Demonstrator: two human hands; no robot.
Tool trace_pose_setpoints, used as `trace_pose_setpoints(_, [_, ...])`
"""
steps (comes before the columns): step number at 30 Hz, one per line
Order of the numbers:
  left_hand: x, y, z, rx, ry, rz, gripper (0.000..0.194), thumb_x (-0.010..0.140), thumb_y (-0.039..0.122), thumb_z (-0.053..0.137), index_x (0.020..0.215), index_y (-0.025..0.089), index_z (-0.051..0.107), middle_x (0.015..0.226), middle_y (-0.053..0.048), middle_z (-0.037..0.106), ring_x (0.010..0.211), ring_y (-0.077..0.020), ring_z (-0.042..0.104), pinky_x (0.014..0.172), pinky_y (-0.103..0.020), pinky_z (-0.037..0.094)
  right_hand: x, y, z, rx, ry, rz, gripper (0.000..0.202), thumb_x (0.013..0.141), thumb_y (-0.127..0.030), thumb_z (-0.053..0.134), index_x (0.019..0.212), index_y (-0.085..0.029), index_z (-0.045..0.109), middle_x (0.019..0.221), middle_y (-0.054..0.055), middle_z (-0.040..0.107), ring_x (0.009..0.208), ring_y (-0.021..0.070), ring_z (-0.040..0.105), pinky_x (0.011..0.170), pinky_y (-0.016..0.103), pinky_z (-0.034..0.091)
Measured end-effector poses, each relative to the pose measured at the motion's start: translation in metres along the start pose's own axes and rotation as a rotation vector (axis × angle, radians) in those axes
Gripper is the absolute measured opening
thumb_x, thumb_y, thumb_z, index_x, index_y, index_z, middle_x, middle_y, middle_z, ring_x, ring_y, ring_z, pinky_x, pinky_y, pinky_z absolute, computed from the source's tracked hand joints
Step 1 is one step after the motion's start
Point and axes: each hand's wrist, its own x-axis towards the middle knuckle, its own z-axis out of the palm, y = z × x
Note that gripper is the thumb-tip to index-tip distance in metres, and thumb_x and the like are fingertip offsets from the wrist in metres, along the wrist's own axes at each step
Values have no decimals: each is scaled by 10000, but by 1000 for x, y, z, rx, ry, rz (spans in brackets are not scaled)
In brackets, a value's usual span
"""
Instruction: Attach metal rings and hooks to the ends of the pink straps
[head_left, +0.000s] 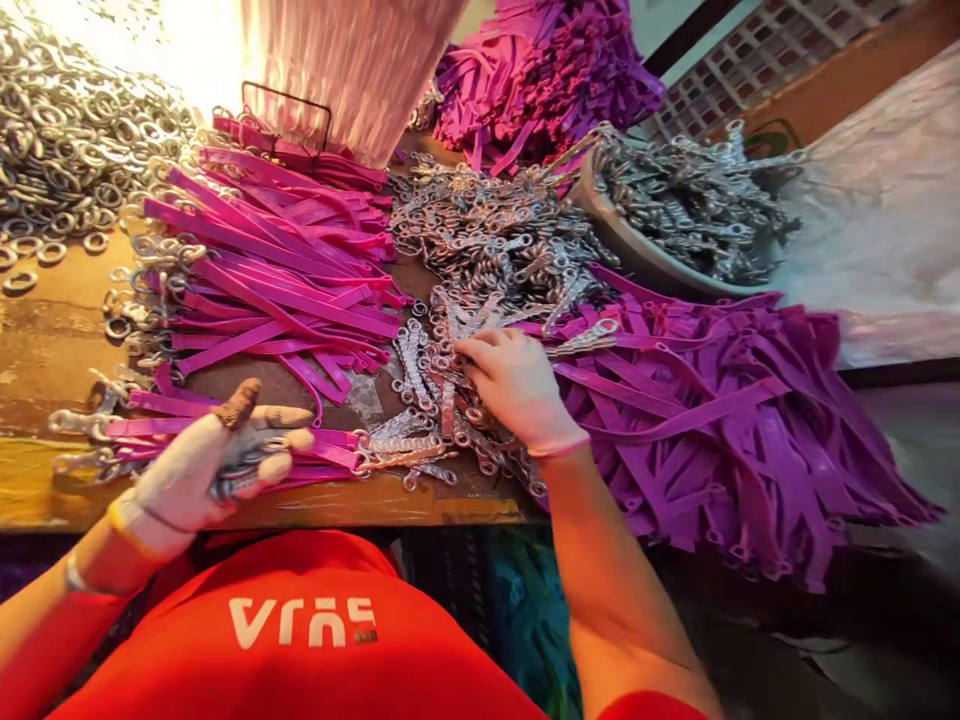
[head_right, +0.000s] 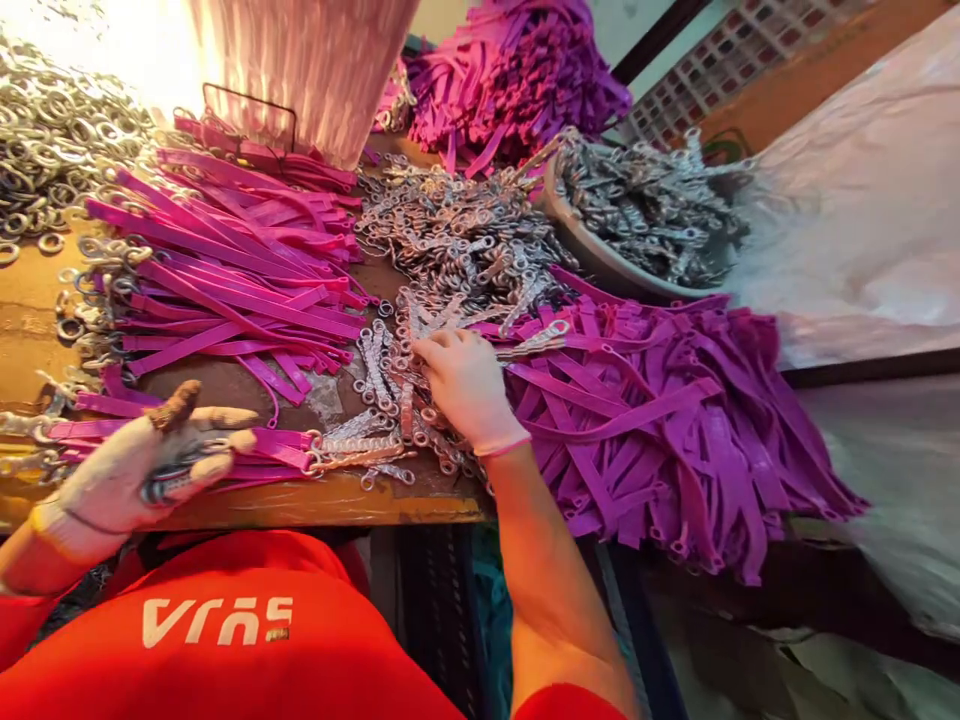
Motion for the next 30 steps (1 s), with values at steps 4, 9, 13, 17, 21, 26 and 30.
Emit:
trace_pose_setpoints(4, [12, -10, -1, 94, -223, 13, 439, 892, 449, 625, 1164, 106, 664, 980, -170, 721, 497, -101, 562, 312, -145, 303, 3, 8, 8, 0, 62, -55, 132, 894, -228, 602, 883, -190, 728, 968, 114, 695, 1015, 310, 563, 887, 465, 404])
trace_pose_setpoints(9, [11, -23, -6, 274, -180, 140, 376, 846, 308, 710, 1164, 128, 621, 819, -57, 680, 413, -14, 394, 354, -131, 240, -18, -28, -7, 296, 255, -147, 99, 945, -218, 547, 947, -221, 647, 1065, 83, 715, 1082, 270, 630, 1047, 520, 413])
trace_pose_setpoints(13, [8, -29, -3, 463, -56, 298, 353, 891, 386, 659, 1130, 137, 583, 684, -11, 666, 389, -49, 417, 355, -157, 265, -35, -98, -22, 633, 147, -177, 263, 997, -165, 477, 1230, -233, 575, 1097, 65, 724, 957, 192, 689, 869, 334, 535])
trace_pose_setpoints(17, [5, -33, -7, 643, -39, 452, 288, 892, 424, 668, 927, 144, 606, 535, 17, 610, 420, -73, 461, 395, -158, 316, -34, -155, -21, 784, 75, -243, 334, 1006, -171, 485, 1338, -189, 513, 1216, 112, 683, 1076, 206, 670, 944, 327, 522])
trace_pose_setpoints(21, [5, -40, -14, 480, -141, 440, 307, 872, 444, 687, 845, 166, 557, 488, 55, 544, 371, -59, 376, 360, -160, 269, -25, -178, -16, 909, -4, -376, 330, 1008, -203, 504, 1338, -189, 510, 1202, 110, 668, 1094, 206, 633, 950, 338, 516])
trace_pose_setpoints(26, [4, -47, -16, 412, -140, 470, 404, 861, 533, 674, 814, 201, 450, 515, 81, 495, 370, -64, 357, 355, -178, 250, -26, -186, -17, 986, -20, -317, 181, 1021, -251, 484, 1125, -217, 628, 1038, 51, 718, 962, 173, 659, 869, 287, 501])
trace_pose_setpoints(30, [-2, -41, -15, 782, -98, 570, 349, 909, 500, 603, 810, 183, 498, 583, 57, 508, 472, -78, 406, 440, -196, 301, -31, -180, -22, 745, -132, -301, 184, 1011, -266, 501, 945, -196, 658, 865, 24, 714, 771, 150, 639, 695, 254, 418])
